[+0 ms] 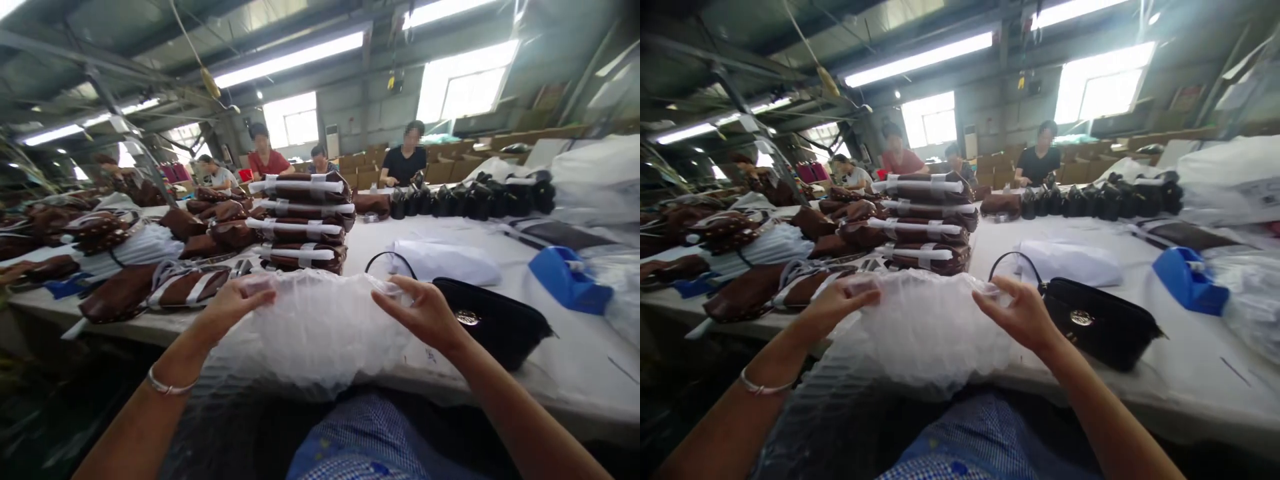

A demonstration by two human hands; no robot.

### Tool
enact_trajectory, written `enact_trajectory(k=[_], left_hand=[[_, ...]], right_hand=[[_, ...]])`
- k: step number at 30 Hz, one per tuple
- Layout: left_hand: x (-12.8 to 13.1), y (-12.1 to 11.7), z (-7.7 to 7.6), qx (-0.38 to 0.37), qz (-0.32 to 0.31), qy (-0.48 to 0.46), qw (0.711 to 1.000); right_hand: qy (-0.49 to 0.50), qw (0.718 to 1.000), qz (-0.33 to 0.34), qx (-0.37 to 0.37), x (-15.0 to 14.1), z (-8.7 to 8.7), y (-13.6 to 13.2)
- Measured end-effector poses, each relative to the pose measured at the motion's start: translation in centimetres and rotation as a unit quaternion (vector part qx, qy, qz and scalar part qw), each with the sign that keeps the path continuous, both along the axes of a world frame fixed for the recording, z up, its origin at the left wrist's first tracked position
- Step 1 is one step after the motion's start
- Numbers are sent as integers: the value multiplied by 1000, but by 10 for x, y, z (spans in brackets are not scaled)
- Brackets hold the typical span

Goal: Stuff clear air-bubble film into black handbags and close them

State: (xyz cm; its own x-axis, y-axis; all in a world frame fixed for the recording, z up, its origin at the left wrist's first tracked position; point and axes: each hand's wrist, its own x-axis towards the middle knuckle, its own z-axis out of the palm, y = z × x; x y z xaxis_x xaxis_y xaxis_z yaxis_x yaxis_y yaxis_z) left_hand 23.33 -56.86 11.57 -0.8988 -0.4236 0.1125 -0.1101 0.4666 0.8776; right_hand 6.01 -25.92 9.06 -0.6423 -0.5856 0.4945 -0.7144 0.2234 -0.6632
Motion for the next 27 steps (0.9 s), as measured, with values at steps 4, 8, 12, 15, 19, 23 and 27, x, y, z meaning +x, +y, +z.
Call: enact_trajectory(k=[4, 8, 12, 15, 19, 23, 27], left_hand=[[-5, -15, 4, -71, 36, 54, 995], [-13, 9, 10, -360, 58, 117, 924], [-21, 66, 18, -456, -111, 151, 870], [-31, 96, 18, -446, -222, 100, 862], [-48, 105, 13, -369, -281, 54, 884], [-58, 106, 8, -190, -407, -10, 894], [-63, 112, -4, -84, -406, 15, 910]], right_hand=[[-145, 988, 49, 4, 14, -10, -4], [-178, 982, 70, 12, 32, -22, -5], [-165, 983, 85, -11, 49, -20, -6], [-125, 989, 78, -17, 56, -12, -4], [-98, 991, 96, 0, 60, -9, 4], [-138, 984, 115, 9, 61, -15, 7], [-191, 972, 107, -80, 64, -24, 3]])
